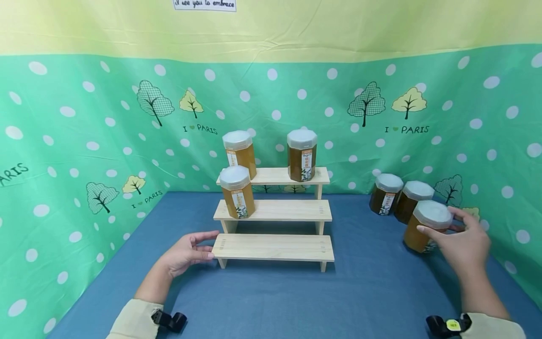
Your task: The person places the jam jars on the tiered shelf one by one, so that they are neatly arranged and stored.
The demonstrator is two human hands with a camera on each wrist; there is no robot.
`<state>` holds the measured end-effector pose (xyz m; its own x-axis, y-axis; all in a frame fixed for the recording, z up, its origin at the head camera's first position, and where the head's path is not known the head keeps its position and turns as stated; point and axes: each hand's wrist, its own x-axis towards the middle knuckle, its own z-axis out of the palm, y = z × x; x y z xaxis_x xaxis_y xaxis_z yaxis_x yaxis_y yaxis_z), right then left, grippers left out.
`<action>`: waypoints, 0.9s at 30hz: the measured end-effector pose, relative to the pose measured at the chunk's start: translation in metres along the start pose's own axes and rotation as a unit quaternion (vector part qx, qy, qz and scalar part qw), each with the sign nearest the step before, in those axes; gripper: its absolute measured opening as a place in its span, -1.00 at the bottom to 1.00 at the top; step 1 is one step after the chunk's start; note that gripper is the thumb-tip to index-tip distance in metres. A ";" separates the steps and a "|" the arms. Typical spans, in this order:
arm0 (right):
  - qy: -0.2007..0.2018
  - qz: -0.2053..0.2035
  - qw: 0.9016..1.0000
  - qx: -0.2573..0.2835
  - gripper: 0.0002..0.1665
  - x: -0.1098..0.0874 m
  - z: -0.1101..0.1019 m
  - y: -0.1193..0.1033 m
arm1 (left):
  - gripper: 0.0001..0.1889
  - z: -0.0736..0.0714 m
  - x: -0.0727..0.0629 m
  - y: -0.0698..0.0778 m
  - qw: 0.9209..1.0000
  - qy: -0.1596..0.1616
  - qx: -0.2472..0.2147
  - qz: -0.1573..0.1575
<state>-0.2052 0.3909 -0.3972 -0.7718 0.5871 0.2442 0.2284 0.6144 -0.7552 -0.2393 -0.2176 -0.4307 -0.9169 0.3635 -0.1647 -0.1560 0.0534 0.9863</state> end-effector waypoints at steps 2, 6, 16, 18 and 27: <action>-0.003 -0.006 1.000 0.004 0.00 -0.001 0.001 -0.003 | -0.17 0.000 0.000 0.000 1.000 0.000 0.000 0.000; -0.001 -0.018 1.000 0.007 0.00 -0.005 0.003 -0.008 | -0.16 0.000 0.000 0.000 1.000 -0.001 0.000 -0.001; -0.016 -0.019 1.000 0.012 0.03 -0.009 0.003 -0.022 | -0.17 -0.001 0.000 0.000 1.000 -0.003 0.001 0.002; -0.016 -0.022 1.000 0.012 0.02 -0.011 0.004 -0.024 | -0.17 -0.001 0.000 0.000 1.000 -0.004 0.002 0.001; -0.022 -0.039 0.999 0.018 0.02 -0.016 0.005 -0.034 | -0.17 -0.001 0.000 0.001 1.000 -0.003 0.000 0.001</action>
<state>-0.2033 0.3577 -0.3787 -0.8124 0.5131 0.2769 0.1447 0.6375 -0.7568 -0.2392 -0.2183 -0.4301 -0.9148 0.3699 -0.1624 -0.1537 0.0532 0.9867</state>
